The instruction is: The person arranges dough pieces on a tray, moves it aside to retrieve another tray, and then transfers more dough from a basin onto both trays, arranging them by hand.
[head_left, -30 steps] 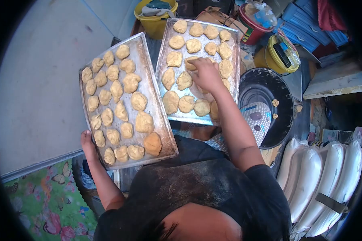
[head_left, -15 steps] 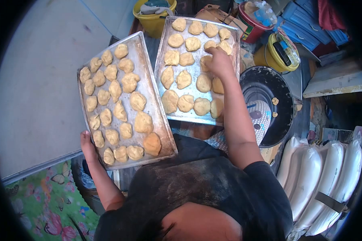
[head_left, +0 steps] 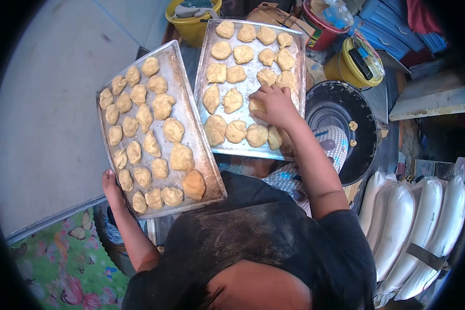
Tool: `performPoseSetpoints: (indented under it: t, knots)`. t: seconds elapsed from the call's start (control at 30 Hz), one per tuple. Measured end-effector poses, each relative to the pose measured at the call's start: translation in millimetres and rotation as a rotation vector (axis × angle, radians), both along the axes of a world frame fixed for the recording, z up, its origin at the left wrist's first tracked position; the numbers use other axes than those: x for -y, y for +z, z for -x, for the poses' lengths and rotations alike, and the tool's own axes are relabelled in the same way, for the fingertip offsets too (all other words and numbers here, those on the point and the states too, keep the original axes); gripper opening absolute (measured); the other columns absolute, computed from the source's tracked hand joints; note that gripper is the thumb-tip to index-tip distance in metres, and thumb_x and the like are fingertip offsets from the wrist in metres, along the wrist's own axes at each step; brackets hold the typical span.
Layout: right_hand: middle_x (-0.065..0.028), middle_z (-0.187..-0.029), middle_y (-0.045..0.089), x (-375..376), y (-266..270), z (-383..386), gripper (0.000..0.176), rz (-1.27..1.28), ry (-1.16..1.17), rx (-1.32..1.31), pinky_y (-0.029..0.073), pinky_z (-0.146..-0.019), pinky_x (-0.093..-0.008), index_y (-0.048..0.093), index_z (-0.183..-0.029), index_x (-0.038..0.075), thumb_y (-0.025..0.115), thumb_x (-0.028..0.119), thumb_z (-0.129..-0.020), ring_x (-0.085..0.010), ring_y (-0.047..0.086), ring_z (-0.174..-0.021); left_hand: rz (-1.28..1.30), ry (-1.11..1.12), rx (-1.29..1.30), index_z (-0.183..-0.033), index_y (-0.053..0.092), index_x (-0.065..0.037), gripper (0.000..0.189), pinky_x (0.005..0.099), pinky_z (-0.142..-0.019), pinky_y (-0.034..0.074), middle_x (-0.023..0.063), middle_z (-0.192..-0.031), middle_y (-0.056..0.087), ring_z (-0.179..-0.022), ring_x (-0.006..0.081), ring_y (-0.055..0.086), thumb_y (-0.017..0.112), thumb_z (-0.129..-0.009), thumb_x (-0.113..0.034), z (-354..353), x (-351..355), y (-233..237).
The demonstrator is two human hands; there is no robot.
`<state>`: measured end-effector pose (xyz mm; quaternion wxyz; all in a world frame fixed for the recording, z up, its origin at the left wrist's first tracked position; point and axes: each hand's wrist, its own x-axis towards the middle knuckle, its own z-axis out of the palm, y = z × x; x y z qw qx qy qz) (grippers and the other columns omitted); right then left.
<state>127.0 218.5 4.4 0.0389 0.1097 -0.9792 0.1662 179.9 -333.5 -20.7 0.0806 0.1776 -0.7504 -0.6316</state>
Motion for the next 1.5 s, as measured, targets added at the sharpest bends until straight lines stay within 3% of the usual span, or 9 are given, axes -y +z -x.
performPoseSetpoints:
  t: [0.13, 0.3, 0.6, 0.87, 0.93, 1.07, 1.33, 1.4, 1.5]
  knots:
    - [-0.0055, -0.105, 0.059, -9, 3, -8, 0.041, 0.026, -0.076, 0.068, 0.033, -0.090, -0.0425, 0.066, -0.107, 0.017, 0.071, 0.037, -0.072, -0.0253, 0.050, -0.107, -0.042, 0.016, 0.001, -0.099, 0.054, -0.003, 0.019, 0.0266, -0.078, 0.042, 0.0014, -0.091, 0.055, -0.084, 0.0100, 0.049, 0.049, -0.097, -0.021, 1, 4, -7]
    - [-0.0067, -0.104, 0.060, -28, -8, 8, 0.043, 0.181, -0.254, -0.124, 0.034, -0.090, -0.0414, 0.063, -0.110, 0.014, 0.071, 0.033, -0.072, -0.0267, 0.053, -0.105, -0.003, 0.010, 0.009, -0.099, 0.054, -0.004, 0.019, 0.0266, -0.078, 0.042, 0.0015, -0.091, 0.054, -0.084, 0.0104, 0.049, 0.049, -0.097, -0.021, 3, 2, -4]
    - [-0.0068, -0.105, 0.062, -7, 2, 3, 0.043, 0.012, -0.057, 0.107, 0.035, -0.092, -0.0408, 0.063, -0.110, 0.015, 0.071, 0.025, -0.069, -0.0258, 0.054, -0.107, -0.007, 0.015, 0.001, -0.097, 0.054, -0.003, 0.019, 0.0265, -0.077, 0.042, 0.0010, -0.089, 0.053, -0.083, 0.0100, 0.048, 0.049, -0.097, -0.022, 1, -1, -3]
    - [-0.0105, -0.103, 0.063, -9, 2, 7, 0.042, 0.225, -0.072, 0.064, 0.036, -0.092, -0.0412, 0.064, -0.112, 0.012, 0.068, 0.022, -0.071, -0.0272, 0.057, -0.105, 0.013, 0.033, -0.015, -0.096, 0.054, -0.003, 0.019, 0.0251, -0.076, 0.042, 0.0002, -0.088, 0.052, -0.081, 0.0090, 0.047, 0.049, -0.097, -0.021, 3, 1, -7]
    - [-0.0113, -0.107, 0.062, -21, 3, 19, 0.043, 0.281, -0.266, 0.035, 0.036, -0.093, -0.0419, 0.064, -0.113, 0.010, 0.068, 0.021, -0.072, -0.0276, 0.057, -0.105, 0.006, 0.039, -0.013, -0.096, 0.054, -0.003, 0.019, 0.0251, -0.076, 0.042, 0.0002, -0.088, 0.052, -0.081, 0.0091, 0.046, 0.049, -0.097, -0.021, 2, -4, -2]
    - [-0.0092, -0.110, 0.061, -26, -1, 34, 0.044, -0.012, -0.362, -0.047, 0.034, -0.094, -0.0445, 0.063, -0.115, 0.012, 0.069, 0.021, -0.073, -0.0264, 0.054, -0.109, 0.026, 0.031, -0.008, -0.097, 0.054, -0.003, 0.019, 0.0253, -0.076, 0.042, 0.0006, -0.088, 0.053, -0.081, 0.0093, 0.047, 0.049, -0.097, -0.020, 3, -4, -2]
    - [-0.0105, -0.111, 0.062, -15, -12, 59, 0.050, 0.024, -0.308, -0.037, 0.034, -0.092, -0.0426, 0.063, -0.118, 0.015, 0.072, 0.031, -0.072, -0.0271, 0.054, -0.110, 0.027, 0.032, 0.001, -0.101, 0.055, -0.002, 0.020, 0.0276, -0.079, 0.043, 0.0031, -0.093, 0.055, -0.085, 0.0114, 0.050, 0.049, -0.097, -0.021, 2, -2, -3]
    - [-0.0116, -0.116, 0.060, -35, -20, 78, 0.048, 0.260, -0.406, -0.157, 0.036, -0.093, -0.0448, 0.063, -0.118, 0.015, 0.071, 0.030, -0.072, -0.0275, 0.054, -0.110, 0.024, 0.035, 0.006, -0.101, 0.054, -0.002, 0.020, 0.0277, -0.080, 0.043, 0.0031, -0.093, 0.055, -0.085, 0.0116, 0.050, 0.049, -0.097, -0.021, 2, 0, -2]
    - [-0.0095, -0.117, 0.060, -39, -6, 100, 0.047, 0.125, -0.418, -0.154, 0.031, -0.097, -0.0489, 0.062, -0.119, 0.017, 0.068, 0.026, -0.073, -0.0260, 0.051, -0.114, 0.014, 0.013, 0.011, -0.100, 0.054, -0.002, 0.020, 0.0277, -0.080, 0.043, 0.0031, -0.093, 0.055, -0.085, 0.0117, 0.050, 0.049, -0.097, -0.021, 1, 6, -5]
